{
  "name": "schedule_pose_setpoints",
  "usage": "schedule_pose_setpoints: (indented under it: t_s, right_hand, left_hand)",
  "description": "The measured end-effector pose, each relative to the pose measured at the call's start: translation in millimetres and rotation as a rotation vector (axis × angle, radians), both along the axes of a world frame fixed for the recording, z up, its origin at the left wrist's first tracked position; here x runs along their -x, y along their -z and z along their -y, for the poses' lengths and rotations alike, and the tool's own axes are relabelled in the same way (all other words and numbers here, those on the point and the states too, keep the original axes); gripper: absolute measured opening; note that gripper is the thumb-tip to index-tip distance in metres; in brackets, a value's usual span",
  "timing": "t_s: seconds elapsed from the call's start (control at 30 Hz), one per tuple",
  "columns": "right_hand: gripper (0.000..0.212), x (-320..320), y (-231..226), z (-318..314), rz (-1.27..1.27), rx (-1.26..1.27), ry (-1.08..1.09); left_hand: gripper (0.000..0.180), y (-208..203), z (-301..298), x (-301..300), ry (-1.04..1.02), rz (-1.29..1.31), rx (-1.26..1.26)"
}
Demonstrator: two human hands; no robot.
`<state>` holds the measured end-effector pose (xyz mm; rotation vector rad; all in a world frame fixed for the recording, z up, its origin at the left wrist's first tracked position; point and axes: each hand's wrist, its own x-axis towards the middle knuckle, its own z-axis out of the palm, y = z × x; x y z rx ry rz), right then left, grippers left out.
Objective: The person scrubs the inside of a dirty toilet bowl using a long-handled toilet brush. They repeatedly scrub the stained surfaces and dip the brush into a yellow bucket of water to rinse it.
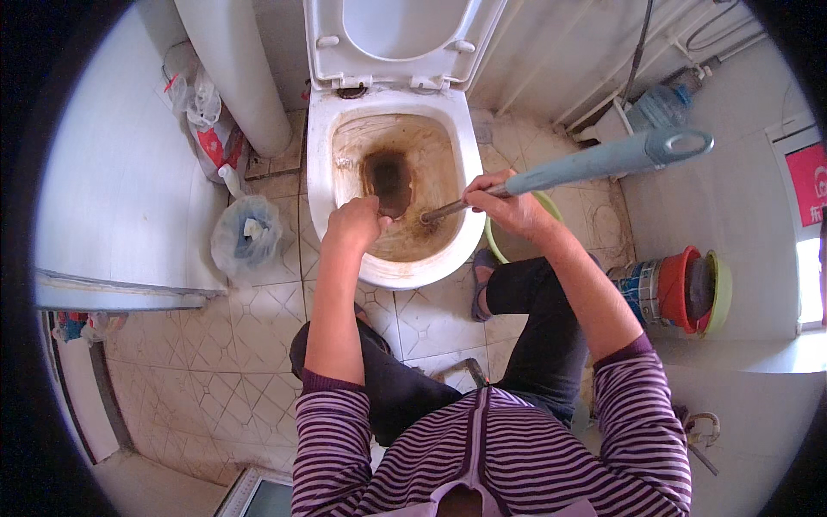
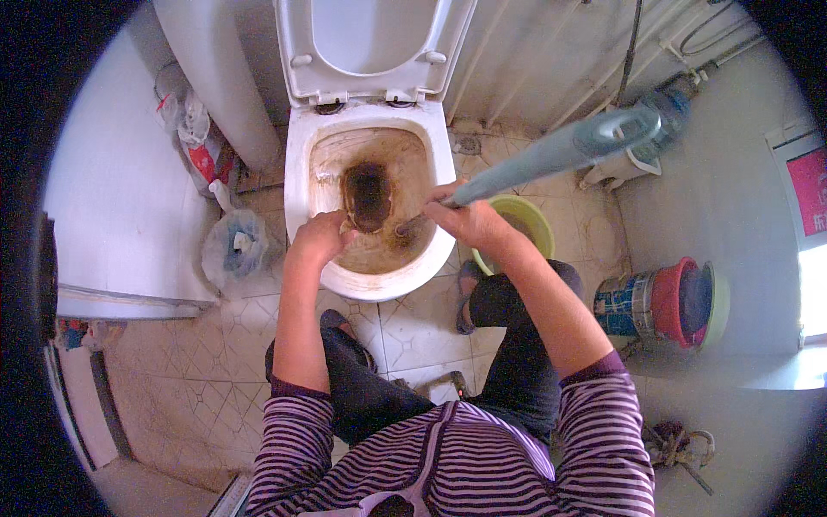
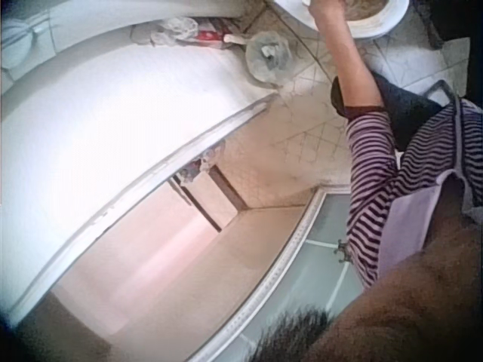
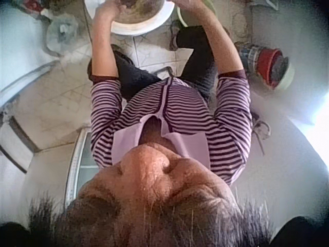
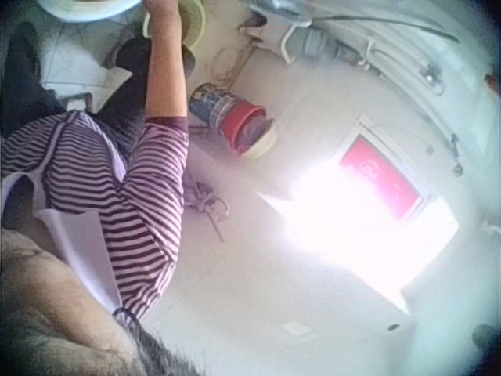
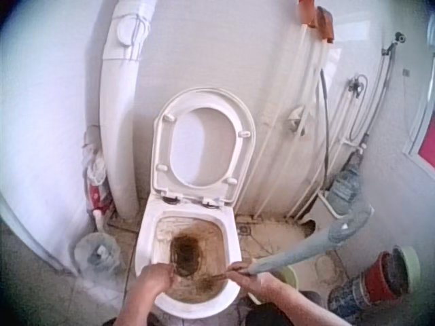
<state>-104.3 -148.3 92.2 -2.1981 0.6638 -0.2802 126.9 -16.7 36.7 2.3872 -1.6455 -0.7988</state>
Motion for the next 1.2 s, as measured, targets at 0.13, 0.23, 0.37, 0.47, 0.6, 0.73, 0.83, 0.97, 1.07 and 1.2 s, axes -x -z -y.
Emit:
schedule_pose_setpoints:
  t_s: [0.13, 0.23, 0.37, 0.47, 0.6, 0.73, 0.83, 0.97, 1.07, 1.2]
  right_hand:
    - [0.02, 7.4, -18.7, 2.1, 0.001, -0.268, 0.001]
    - [0.02, 12.2, -26.7, 3.3, -0.05, -0.464, 0.107]
    - [0.02, 18.7, 32.6, -23.3, 0.088, -0.216, 0.071]
    - [0.022, 24.8, 17.4, -15.8, 0.025, -0.272, 0.028]
    - [0.025, 43.6, 16.3, 12.8, 0.176, -0.682, 0.111]
    - [0.025, 22.2, 60.6, -12.2, 0.248, -0.401, 0.152]
    - [0.022, 33.1, 65.5, -5.9, 0.249, -0.378, -0.016]
    - [0.022, 54.6, 33.4, 30.0, 0.181, -0.561, -0.024]
    - [0.023, 19.7, 69.3, 5.3, 0.348, -0.517, 0.115]
    - [0.022, 21.5, 85.4, -1.4, 0.4, -0.515, 0.13]
  left_hand:
    - [0.047, -11.1, -8.8, -7.4, -0.058, -0.025, -0.008]
    - [0.031, -5.6, -10.0, -5.0, -0.093, 0.076, 0.125]
    - [0.038, -18.6, -1.2, 4.1, -0.098, 0.035, 0.057]
    - [0.048, -20.3, -5.5, 1.0, -0.13, 0.031, 0.009]
    - [0.047, -17.9, -11.3, -6.8, -0.139, 0.099, 0.104]
    - [0.05, -28.1, 0.6, 5.8, -0.123, 0.114, 0.043]
    - [0.052, -39.2, -19.5, 3.0, -0.186, 0.108, 0.048]
    - [0.05, -51.5, -32.4, -3.3, -0.174, 0.106, 0.089]
    - [0.049, -41.6, -23.2, -13.7, -0.16, 0.076, 0.102]
    - [0.047, -29.5, -6.4, -4.4, -0.132, 0.13, 0.031]
